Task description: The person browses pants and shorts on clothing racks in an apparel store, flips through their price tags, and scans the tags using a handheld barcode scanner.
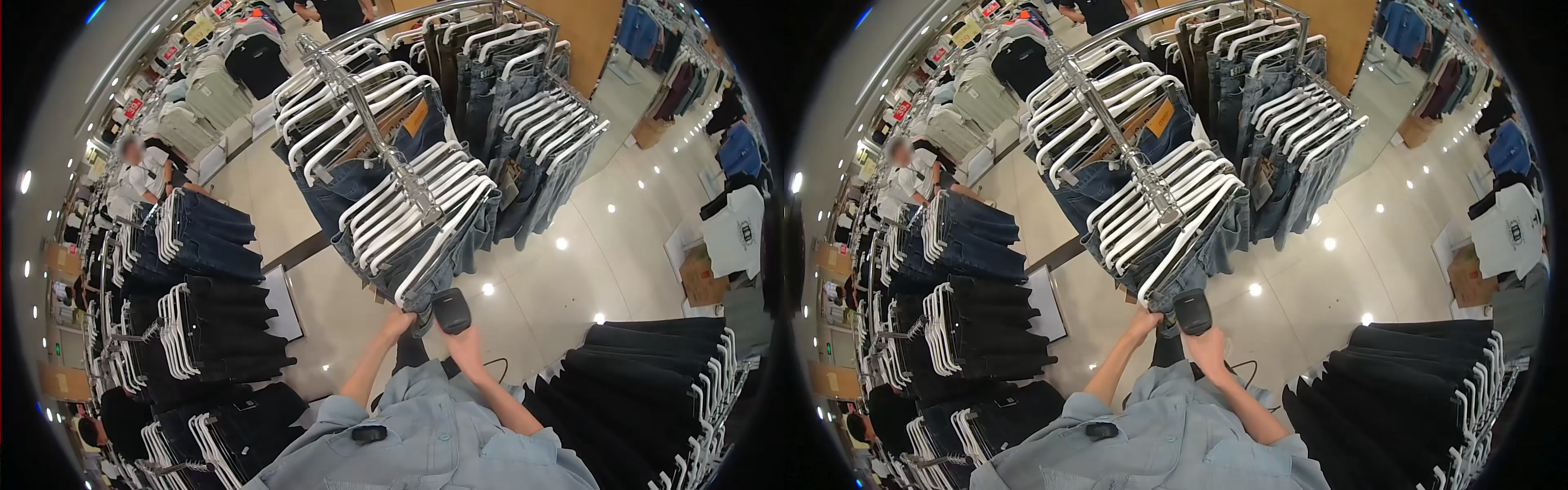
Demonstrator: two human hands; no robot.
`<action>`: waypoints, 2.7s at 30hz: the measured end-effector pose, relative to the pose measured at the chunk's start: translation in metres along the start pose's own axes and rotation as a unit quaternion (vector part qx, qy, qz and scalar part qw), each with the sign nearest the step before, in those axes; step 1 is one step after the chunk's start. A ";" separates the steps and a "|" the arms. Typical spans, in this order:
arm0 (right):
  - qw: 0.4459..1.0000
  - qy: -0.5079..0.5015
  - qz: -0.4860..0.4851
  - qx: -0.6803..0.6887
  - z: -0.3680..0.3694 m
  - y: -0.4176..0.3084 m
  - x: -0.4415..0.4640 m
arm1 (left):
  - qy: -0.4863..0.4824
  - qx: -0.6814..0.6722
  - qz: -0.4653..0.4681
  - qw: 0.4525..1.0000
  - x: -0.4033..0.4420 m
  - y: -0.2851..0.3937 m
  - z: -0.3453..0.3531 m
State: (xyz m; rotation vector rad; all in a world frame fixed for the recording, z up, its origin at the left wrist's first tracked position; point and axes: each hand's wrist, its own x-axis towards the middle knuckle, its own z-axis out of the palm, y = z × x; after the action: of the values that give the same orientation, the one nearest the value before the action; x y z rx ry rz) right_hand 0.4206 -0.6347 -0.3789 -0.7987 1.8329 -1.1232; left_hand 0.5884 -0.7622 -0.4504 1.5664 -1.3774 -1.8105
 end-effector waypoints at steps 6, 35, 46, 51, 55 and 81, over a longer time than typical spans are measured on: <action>0.989 -0.047 -0.135 -0.042 0.017 -0.017 0.000 | -0.101 -0.157 -0.001 0.982 -0.029 -0.002 0.007; 0.978 -0.082 -0.185 -0.058 0.043 -0.032 0.029 | -0.117 -0.209 0.028 0.970 -0.051 -0.011 -0.026; 0.980 -0.056 -0.183 -0.062 0.027 -0.020 0.031 | 0.252 0.134 0.179 0.942 0.011 -0.006 -0.044; 0.981 -0.068 -0.169 -0.072 0.020 -0.027 0.026 | 0.307 0.192 0.241 0.901 0.022 0.007 -0.032; 0.977 -0.064 -0.193 -0.058 0.018 -0.019 0.027 | 0.237 0.197 0.196 0.931 0.009 0.010 -0.030; 0.984 -0.063 -0.158 -0.046 0.018 0.006 0.024 | 0.039 0.261 0.122 0.957 -0.020 0.034 -0.048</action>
State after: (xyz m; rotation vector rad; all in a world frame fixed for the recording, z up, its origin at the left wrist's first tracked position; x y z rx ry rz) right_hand 0.4249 -0.6589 -0.3969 -1.2209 1.7000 -1.1592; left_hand 0.6276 -0.7821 -0.4064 1.5879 -2.0236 -1.2851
